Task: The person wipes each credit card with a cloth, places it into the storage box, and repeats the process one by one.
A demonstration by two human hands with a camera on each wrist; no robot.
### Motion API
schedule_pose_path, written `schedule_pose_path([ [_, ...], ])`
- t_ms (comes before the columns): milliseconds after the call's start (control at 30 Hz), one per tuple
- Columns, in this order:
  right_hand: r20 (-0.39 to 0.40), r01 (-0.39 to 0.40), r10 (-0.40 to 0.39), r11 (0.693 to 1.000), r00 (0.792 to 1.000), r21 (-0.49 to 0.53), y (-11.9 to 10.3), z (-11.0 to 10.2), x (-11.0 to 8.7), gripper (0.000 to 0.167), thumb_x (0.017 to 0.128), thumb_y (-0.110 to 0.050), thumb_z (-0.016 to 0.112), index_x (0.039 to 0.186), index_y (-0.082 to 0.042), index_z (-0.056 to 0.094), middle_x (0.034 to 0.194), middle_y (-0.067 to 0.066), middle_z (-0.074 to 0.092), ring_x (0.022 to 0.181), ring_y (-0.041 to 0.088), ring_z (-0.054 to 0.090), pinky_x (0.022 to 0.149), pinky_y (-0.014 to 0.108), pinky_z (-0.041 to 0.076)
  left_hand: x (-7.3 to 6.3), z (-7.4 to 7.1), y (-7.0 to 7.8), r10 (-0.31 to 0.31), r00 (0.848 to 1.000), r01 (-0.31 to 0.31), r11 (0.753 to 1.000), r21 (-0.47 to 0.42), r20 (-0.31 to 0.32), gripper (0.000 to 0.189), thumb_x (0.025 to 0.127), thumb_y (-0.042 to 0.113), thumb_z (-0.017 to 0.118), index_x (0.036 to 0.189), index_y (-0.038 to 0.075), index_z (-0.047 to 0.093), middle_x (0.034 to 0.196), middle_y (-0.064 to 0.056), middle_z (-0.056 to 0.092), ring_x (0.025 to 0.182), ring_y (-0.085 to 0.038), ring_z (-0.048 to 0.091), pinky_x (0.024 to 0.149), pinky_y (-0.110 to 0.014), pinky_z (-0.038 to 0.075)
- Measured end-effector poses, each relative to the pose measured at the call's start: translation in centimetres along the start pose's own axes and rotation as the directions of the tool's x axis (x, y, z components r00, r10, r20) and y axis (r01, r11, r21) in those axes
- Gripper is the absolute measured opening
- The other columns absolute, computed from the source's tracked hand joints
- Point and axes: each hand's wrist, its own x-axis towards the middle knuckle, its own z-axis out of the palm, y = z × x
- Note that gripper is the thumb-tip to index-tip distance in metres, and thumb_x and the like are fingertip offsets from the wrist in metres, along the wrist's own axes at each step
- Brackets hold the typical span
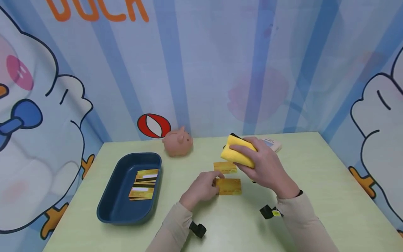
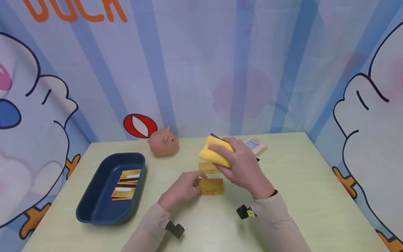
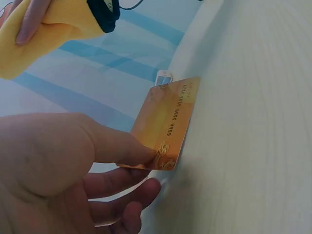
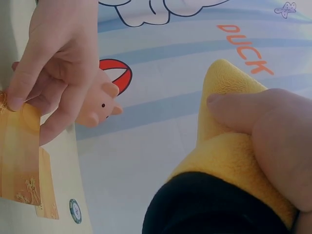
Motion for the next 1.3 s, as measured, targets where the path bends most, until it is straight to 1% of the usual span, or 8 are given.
schedule_pose_path([
  [200,-0.007,0.000,0.000,1.000,1.000,0.002,0.1,-0.1,0.0,0.055,0.083,-0.021,0.090,0.134,-0.022,0.069,0.127,0.019,0.062,0.109,0.036,0.064,0.082,0.052,0.060,-0.1,-1.0,-0.4,0.029,1.000,-0.030,0.993,-0.111,-0.011,0.034,0.099,0.001,0.062,0.130,0.012,0.071,0.105,-0.003,0.069,0.086,-0.014,0.063,0.076,-0.030,0.055],
  [300,-0.009,-0.002,0.002,1.000,1.000,0.004,0.1,0.0,0.0,0.055,0.083,-0.021,0.090,0.134,-0.022,0.070,0.127,0.018,0.063,0.109,0.036,0.064,0.082,0.052,0.060,-0.1,-1.6,-0.6,0.014,1.000,-0.019,0.973,-0.230,-0.023,0.036,0.101,0.002,0.059,0.133,0.012,0.069,0.105,-0.006,0.066,0.083,-0.015,0.067,0.071,-0.030,0.059],
  [433,-0.010,-0.002,0.002,1.000,1.000,0.004,0.1,0.1,0.0,0.055,0.083,-0.021,0.090,0.134,-0.022,0.070,0.127,0.018,0.063,0.110,0.037,0.064,0.082,0.053,0.060,-0.3,-2.5,-0.5,-0.026,0.999,0.004,0.899,-0.437,-0.044,0.038,0.101,-0.001,0.056,0.136,0.008,0.066,0.108,-0.013,0.061,0.081,-0.023,0.076,0.070,-0.038,0.065],
  [567,-0.011,0.005,-0.004,1.000,1.000,0.007,0.2,0.1,-0.1,0.054,0.083,-0.020,0.090,0.134,-0.021,0.070,0.127,0.019,0.062,0.109,0.038,0.063,0.083,0.053,0.059,-0.5,-3.6,-0.2,-0.060,0.995,0.006,0.827,-0.562,-0.077,0.040,0.101,-0.002,0.054,0.140,0.005,0.062,0.113,-0.017,0.057,0.082,-0.027,0.078,0.073,-0.041,0.066],
  [700,-0.015,0.012,-0.012,1.000,1.000,0.012,0.2,0.3,-0.1,0.055,0.083,-0.018,0.090,0.134,-0.021,0.069,0.126,0.019,0.062,0.108,0.037,0.063,0.082,0.052,0.059,-0.8,-4.6,0.3,-0.063,0.992,-0.017,0.797,-0.604,-0.111,0.041,0.102,-0.002,0.054,0.143,0.002,0.058,0.118,-0.018,0.058,0.084,-0.024,0.077,0.074,-0.036,0.065],
  [800,-0.027,0.028,-0.028,0.999,0.999,0.020,0.1,0.5,0.0,0.056,0.081,-0.015,0.091,0.133,-0.021,0.069,0.126,0.019,0.062,0.106,0.037,0.063,0.079,0.052,0.059,-1.1,-5.2,0.9,-0.054,0.990,-0.036,0.792,-0.610,-0.129,0.044,0.103,-0.001,0.055,0.147,0.004,0.056,0.123,-0.018,0.061,0.087,-0.023,0.076,0.076,-0.034,0.065],
  [1067,0.009,0.073,-0.073,0.996,0.997,0.045,-1.3,1.4,0.7,0.058,0.082,-0.018,0.090,0.134,-0.025,0.067,0.130,0.017,0.061,0.107,0.036,0.063,0.080,0.050,0.060,-2.0,-6.2,2.0,0.045,0.991,-0.114,0.784,-0.610,-0.127,0.054,0.102,0.001,0.064,0.153,0.008,0.052,0.130,-0.013,0.065,0.096,-0.029,0.076,0.082,-0.035,0.064],
  [1300,0.043,0.083,-0.085,0.995,0.995,0.048,-2.5,2.1,0.6,0.059,0.082,-0.023,0.092,0.135,-0.026,0.067,0.129,0.015,0.062,0.106,0.034,0.064,0.084,0.050,0.059,-2.3,-6.3,2.5,0.114,0.988,-0.155,0.742,-0.652,-0.105,0.062,0.093,-0.010,0.070,0.151,0.008,0.054,0.137,-0.014,0.064,0.106,-0.025,0.074,0.085,-0.034,0.063],
])
